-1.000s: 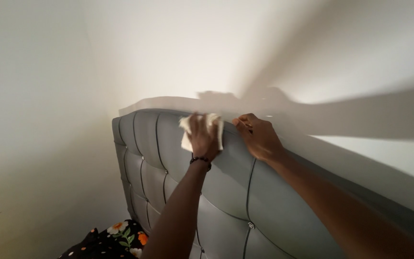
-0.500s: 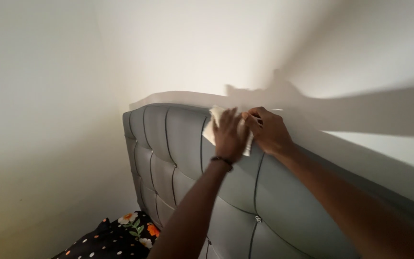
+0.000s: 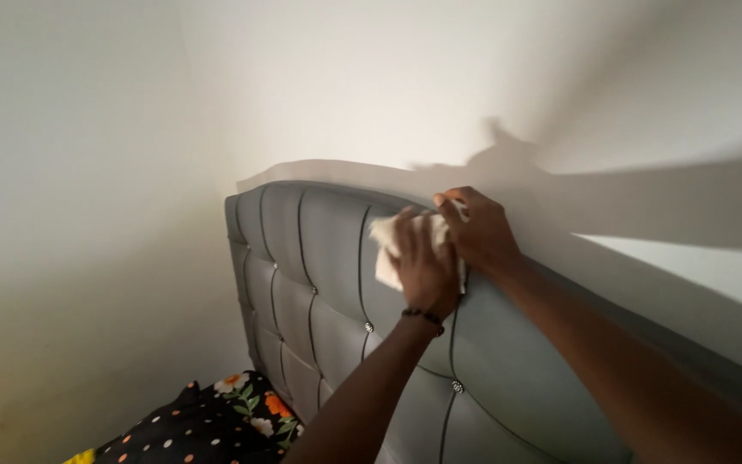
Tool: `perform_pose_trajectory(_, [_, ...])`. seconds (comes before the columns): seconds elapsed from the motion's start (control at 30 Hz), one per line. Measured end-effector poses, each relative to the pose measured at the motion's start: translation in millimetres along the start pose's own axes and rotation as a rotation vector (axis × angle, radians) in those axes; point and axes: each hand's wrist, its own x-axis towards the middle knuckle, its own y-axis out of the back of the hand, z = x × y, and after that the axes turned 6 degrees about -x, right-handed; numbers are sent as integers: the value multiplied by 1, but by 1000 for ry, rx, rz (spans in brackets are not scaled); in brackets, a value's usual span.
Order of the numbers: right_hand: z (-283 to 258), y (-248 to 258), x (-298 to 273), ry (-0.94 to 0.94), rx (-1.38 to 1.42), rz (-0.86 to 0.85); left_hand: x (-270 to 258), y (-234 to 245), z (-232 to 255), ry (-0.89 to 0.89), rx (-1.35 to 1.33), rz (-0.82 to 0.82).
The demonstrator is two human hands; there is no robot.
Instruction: The person is using a white cloth to wipe down and clean a grey tufted bed headboard in a bedroom.
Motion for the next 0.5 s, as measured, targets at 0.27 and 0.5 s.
perform_pose_trajectory(0.27, [9,3,-1,75,85,94,52,10,2,-146,104,-289])
perform_pose_trajectory(0.5, [21,-2,3,88,198,-11,31,2,28,-328,211,-495])
